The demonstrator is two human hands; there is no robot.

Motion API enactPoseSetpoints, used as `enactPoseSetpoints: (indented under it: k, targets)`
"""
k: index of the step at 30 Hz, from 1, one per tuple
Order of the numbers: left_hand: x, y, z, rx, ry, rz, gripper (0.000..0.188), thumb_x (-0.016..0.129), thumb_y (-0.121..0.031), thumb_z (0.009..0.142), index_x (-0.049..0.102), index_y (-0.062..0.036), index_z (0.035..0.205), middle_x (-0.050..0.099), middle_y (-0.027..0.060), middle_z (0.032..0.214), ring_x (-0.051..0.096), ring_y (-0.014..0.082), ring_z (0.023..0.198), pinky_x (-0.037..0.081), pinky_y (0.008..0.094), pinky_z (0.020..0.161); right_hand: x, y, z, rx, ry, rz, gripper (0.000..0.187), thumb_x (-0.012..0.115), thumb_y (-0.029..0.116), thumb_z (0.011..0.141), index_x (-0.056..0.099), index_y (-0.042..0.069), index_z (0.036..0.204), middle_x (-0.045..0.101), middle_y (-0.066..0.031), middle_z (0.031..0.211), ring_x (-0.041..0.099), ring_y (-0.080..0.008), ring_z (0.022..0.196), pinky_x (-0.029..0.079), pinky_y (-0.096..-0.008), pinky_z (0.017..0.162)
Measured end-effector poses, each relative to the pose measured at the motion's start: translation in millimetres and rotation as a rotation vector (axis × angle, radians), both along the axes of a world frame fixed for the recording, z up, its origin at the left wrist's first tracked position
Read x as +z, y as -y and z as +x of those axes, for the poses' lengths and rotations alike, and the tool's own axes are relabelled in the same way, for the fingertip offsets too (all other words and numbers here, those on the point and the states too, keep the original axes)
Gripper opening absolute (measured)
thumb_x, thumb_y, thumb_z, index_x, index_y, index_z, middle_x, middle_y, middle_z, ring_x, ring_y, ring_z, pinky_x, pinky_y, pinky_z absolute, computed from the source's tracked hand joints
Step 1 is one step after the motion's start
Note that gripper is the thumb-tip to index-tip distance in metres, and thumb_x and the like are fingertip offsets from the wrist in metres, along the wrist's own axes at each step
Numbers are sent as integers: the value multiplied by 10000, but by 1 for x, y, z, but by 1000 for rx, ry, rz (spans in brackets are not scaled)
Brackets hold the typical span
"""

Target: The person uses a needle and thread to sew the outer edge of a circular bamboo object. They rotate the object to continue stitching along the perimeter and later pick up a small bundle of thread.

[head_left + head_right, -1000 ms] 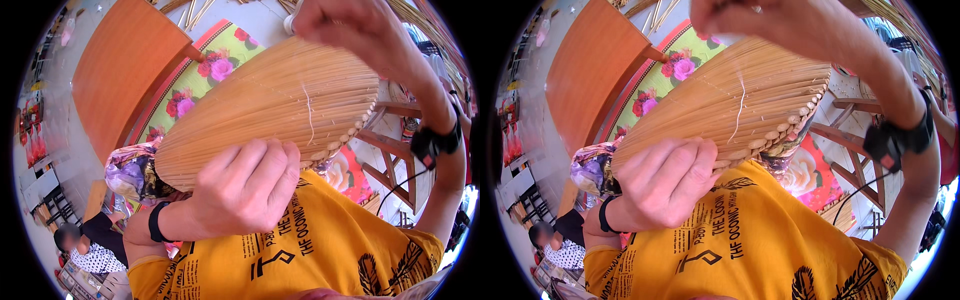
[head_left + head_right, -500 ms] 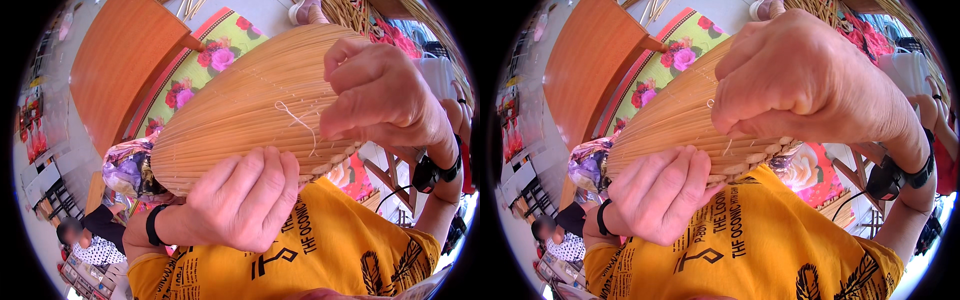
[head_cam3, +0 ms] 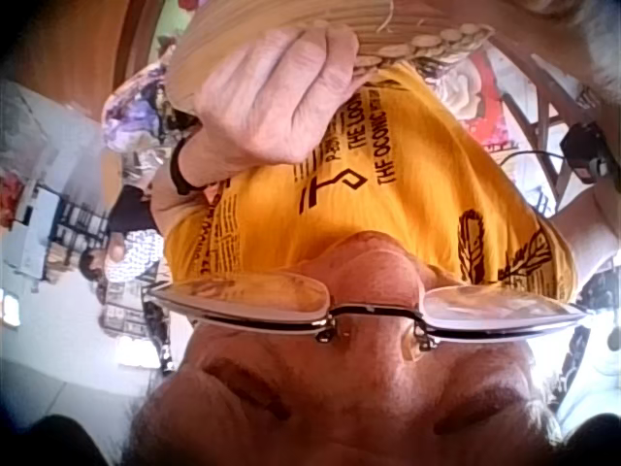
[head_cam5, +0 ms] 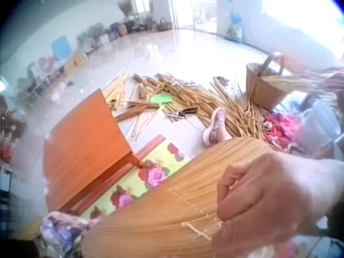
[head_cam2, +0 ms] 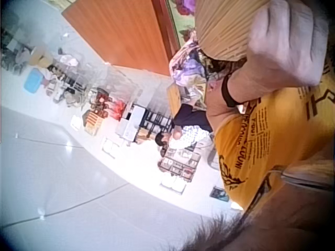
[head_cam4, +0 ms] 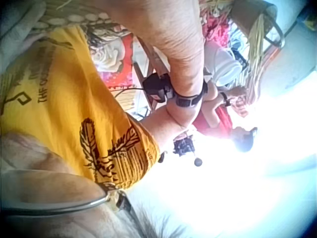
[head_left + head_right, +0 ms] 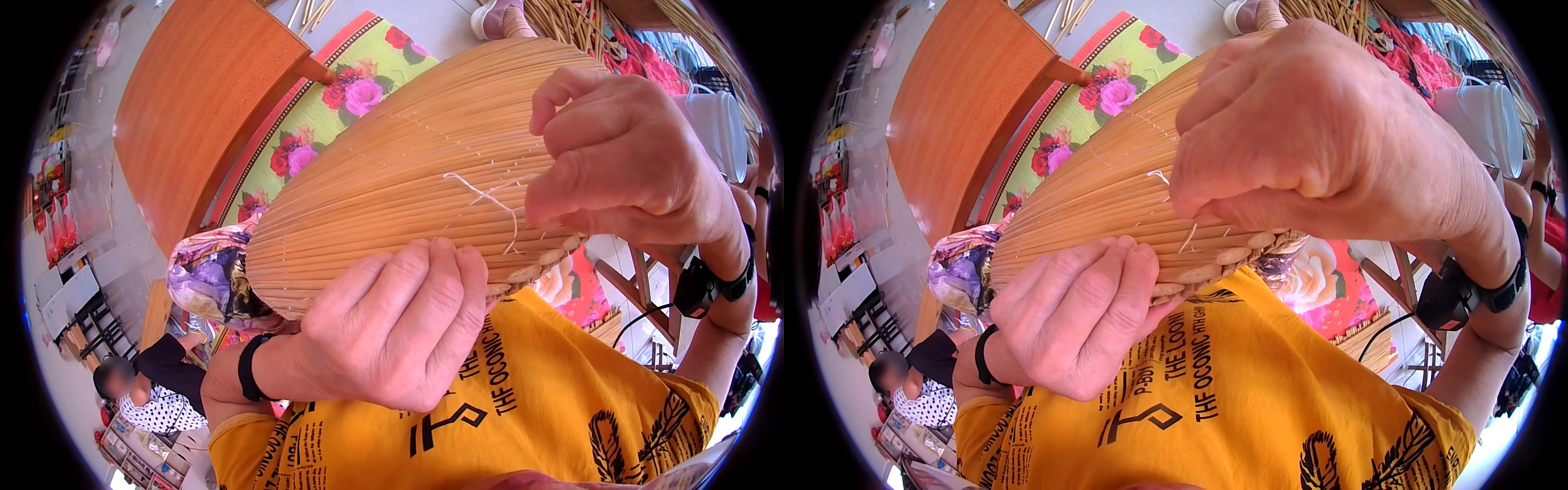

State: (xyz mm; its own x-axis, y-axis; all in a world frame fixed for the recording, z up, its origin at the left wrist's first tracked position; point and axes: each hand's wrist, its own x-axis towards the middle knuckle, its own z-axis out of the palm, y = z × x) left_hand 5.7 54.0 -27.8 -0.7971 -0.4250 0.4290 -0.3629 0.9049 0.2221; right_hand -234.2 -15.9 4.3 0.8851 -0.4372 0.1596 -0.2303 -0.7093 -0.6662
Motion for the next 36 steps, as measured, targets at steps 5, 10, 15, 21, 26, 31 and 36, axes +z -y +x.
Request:
enactPoseSetpoints:
  k: [5, 10, 15, 21, 26, 31, 36]
  targets:
    - [1, 0, -1, 10, -3, -1, 363, 781, -124, 667, 651, 95, 925, 637, 155, 753, 636, 228, 637, 494, 277, 487, -10, -3, -5, -71, 93, 70, 167, 776, 131, 665, 684, 47, 777, 447, -23, 589, 478, -244, 497, 459, -397, 722]
    - [2, 2, -1, -1, 4, 5, 358, 780, -127, 662, 654, 92, 916, 638, 147, 748, 635, 225, 635, 489, 273, 482, -8, -6, -8, -57, 32, -2, 174, 749, 158, 663, 680, 51, 781, 426, -6, 587, 467, -225, 488, 461, -392, 722]
    - [1, 2, 1, -3, -2, -26, 356, 781, -131, 659, 658, 88, 912, 636, 143, 743, 633, 221, 633, 485, 270, 476, 3, -6, 4, -37, 50, -94, 178, 750, 158, 659, 673, 46, 773, 407, 8, 582, 455, -206, 479, 461, -393, 720]
    - [1, 1, 1, -8, 10, -27, 341, 772, -134, 670, 656, 86, 904, 636, 141, 747, 632, 220, 632, 484, 268, 474, -1, -5, -1, -4, 62, -98, 178, 733, 156, 674, 663, 31, 779, 406, 7, 580, 449, -200, 470, 469, -396, 688]
    - [2, 1, 0, -7, 22, -35, 307, 755, -127, 691, 652, 83, 890, 633, 139, 753, 630, 221, 631, 499, 280, 487, 3, -7, 10, 14, 59, -194, 168, 671, 152, 647, 608, 23, 734, 411, -4, 584, 456, -209, 480, 470, -372, 640]
    - [7, 11, 0, -35, -7, -32, 287, 750, -125, 704, 650, 74, 885, 627, 133, 748, 622, 238, 617, 510, 302, 503, 11, 10, 15, 139, -19, -142, 163, 648, 147, 647, 557, 22, 697, 432, -35, 592, 484, -238, 512, 450, -359, 592]
    - [19, 38, 29, 51, -8, 39, 341, 778, -204, 699, 650, 39, 901, 610, 98, 718, 613, 254, 602, 491, 335, 495, 22, 53, 44, 38, -81, 348, 36, 675, 7, 755, 657, -14, 732, 592, -68, 660, 592, -183, 595, 453, -304, 561]
